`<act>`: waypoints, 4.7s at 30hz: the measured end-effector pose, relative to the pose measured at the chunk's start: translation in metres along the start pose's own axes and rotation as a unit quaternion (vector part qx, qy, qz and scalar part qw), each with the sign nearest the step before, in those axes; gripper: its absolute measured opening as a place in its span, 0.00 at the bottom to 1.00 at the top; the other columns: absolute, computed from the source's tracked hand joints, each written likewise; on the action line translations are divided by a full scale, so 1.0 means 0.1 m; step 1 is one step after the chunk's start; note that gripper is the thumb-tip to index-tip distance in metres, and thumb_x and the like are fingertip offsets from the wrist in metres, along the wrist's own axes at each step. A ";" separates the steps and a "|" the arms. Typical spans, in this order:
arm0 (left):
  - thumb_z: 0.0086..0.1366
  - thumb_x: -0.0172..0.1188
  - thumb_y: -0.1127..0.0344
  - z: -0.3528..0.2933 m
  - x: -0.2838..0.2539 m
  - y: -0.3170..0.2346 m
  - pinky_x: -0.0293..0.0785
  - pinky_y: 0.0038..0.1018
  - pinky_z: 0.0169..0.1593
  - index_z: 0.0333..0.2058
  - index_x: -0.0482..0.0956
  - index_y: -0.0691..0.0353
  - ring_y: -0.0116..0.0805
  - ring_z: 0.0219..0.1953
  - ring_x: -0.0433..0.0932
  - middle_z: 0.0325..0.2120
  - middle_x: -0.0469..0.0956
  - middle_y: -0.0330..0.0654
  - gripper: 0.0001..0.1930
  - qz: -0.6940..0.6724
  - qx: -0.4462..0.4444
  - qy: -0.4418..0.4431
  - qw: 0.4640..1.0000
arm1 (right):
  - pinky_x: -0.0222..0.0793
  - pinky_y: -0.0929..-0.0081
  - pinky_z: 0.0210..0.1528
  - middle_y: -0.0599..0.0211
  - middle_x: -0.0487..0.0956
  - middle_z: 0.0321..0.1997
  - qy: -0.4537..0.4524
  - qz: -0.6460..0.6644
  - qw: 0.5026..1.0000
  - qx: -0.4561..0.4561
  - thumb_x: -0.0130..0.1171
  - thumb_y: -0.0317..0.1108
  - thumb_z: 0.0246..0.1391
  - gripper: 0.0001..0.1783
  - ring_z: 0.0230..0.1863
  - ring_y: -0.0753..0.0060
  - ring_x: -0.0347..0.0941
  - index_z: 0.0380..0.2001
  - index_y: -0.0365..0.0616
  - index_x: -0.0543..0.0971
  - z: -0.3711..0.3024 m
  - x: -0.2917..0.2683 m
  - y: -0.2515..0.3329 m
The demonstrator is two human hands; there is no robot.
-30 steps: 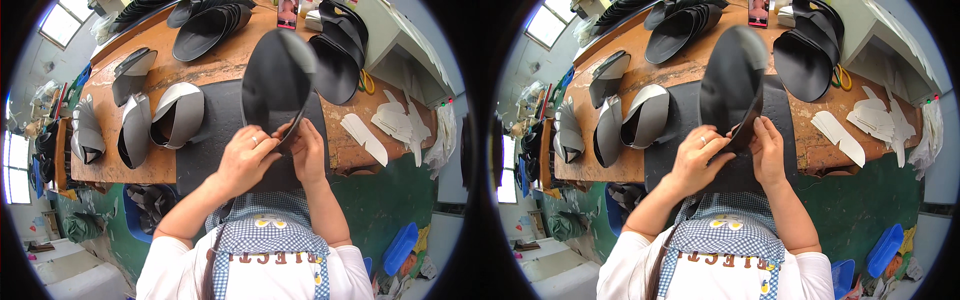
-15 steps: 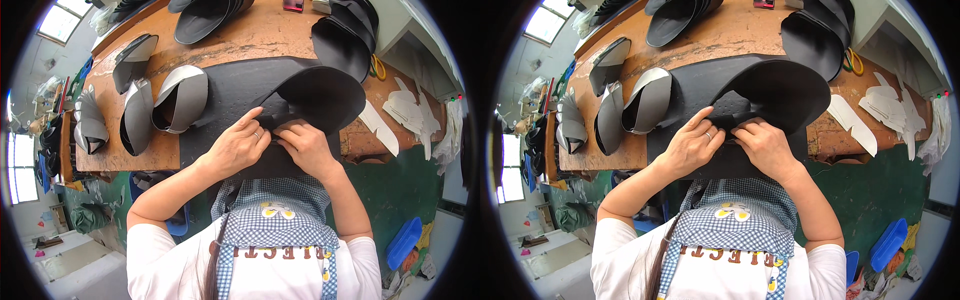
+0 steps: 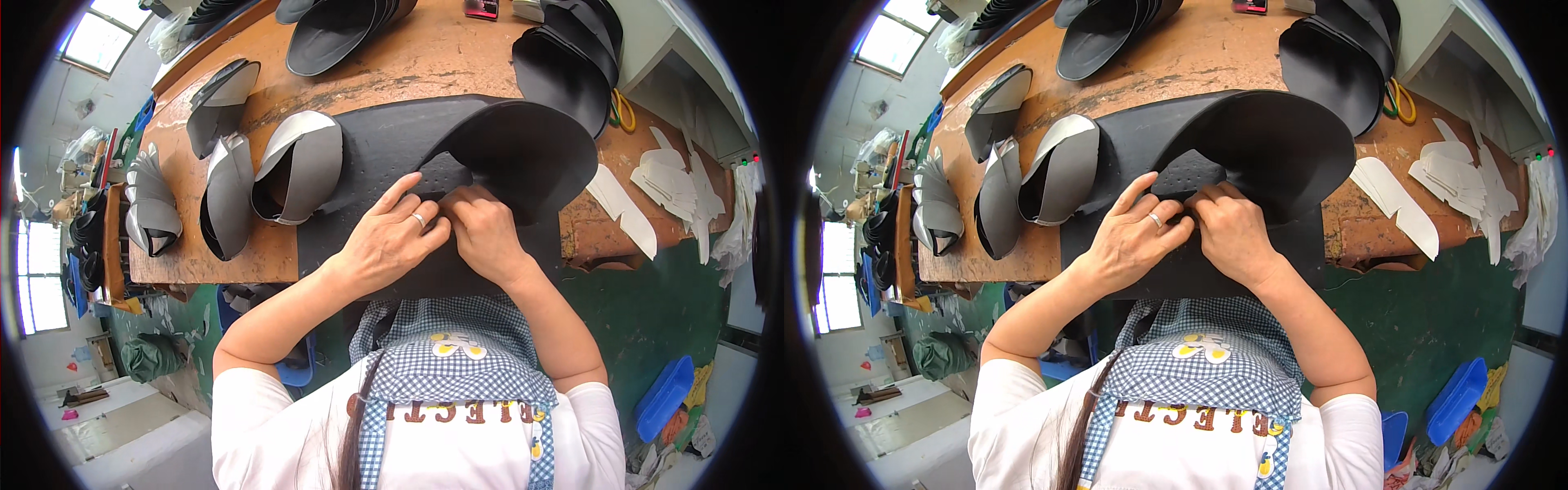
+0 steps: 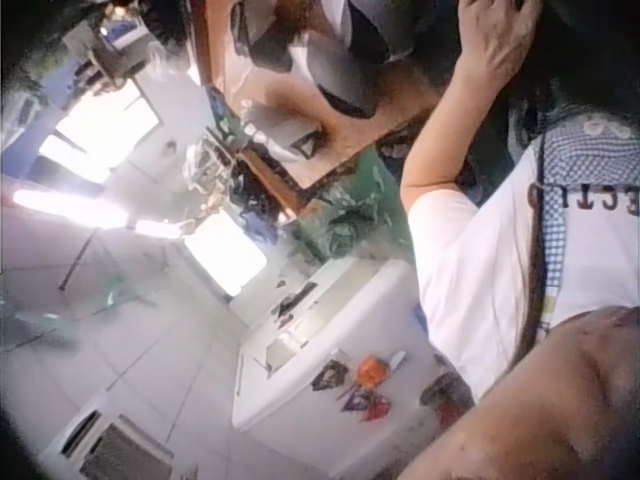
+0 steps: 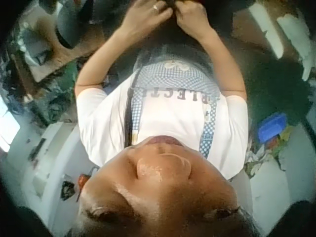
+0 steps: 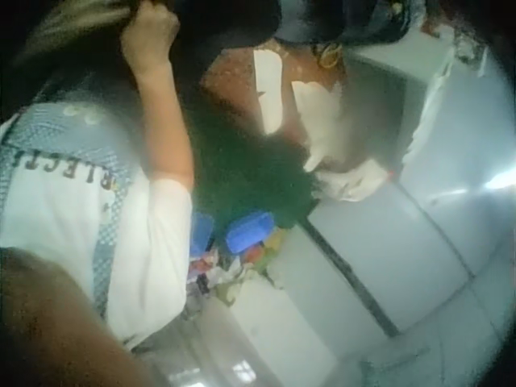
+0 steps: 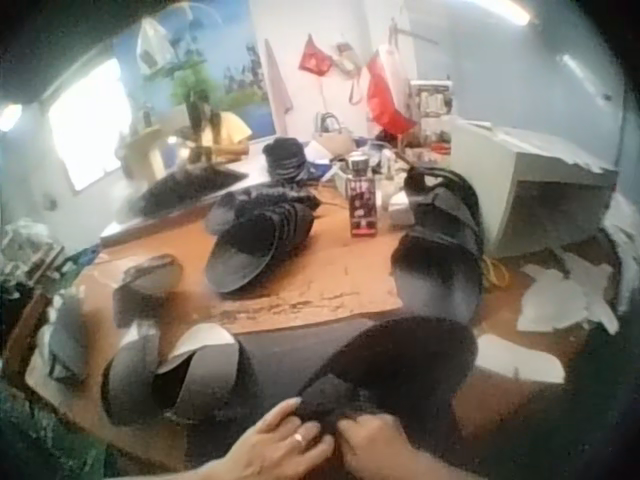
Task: The person shapes and folds shoe upper components by hand, aligns and attaches white reinforcement pieces to them, and presses the assembled shoe parts together.
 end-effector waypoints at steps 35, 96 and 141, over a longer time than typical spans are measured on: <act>0.51 0.65 0.64 -0.60 -0.20 0.26 0.53 0.40 0.71 0.34 0.88 0.54 0.26 0.58 0.71 0.42 0.81 0.29 0.11 0.204 0.144 0.068 0.966 | 0.54 0.51 0.75 0.59 0.69 0.68 0.123 -0.005 0.992 -0.012 0.64 0.45 0.60 0.29 0.73 0.54 0.61 0.61 0.42 0.76 -0.16 0.52 0.18; 0.50 0.65 0.69 -0.07 -0.33 0.15 0.67 0.48 0.65 0.30 0.79 0.62 0.37 0.44 0.78 0.32 0.76 0.41 0.08 -0.050 0.068 -0.002 0.996 | 0.79 0.68 0.36 0.65 0.80 0.34 -0.135 -0.056 0.986 -0.083 0.64 0.24 0.47 0.05 0.33 0.62 0.81 0.30 0.39 0.80 -0.19 -0.18 0.64; 0.56 0.67 0.75 -0.45 0.27 0.11 0.73 0.32 0.35 0.27 0.76 0.66 0.38 0.28 0.77 0.24 0.77 0.43 0.07 -0.267 -0.405 -0.136 0.864 | 0.75 0.60 0.33 0.61 0.83 0.30 -0.092 0.082 0.988 0.096 0.66 0.28 0.46 0.05 0.30 0.54 0.79 0.29 0.43 0.83 -0.10 0.08 0.13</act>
Point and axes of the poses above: each hand's wrist, its own z-axis towards the middle knuckle, its own x-axis out of the palm, y = z × x, the point moved 6 cm from there along z, towards the middle knuckle
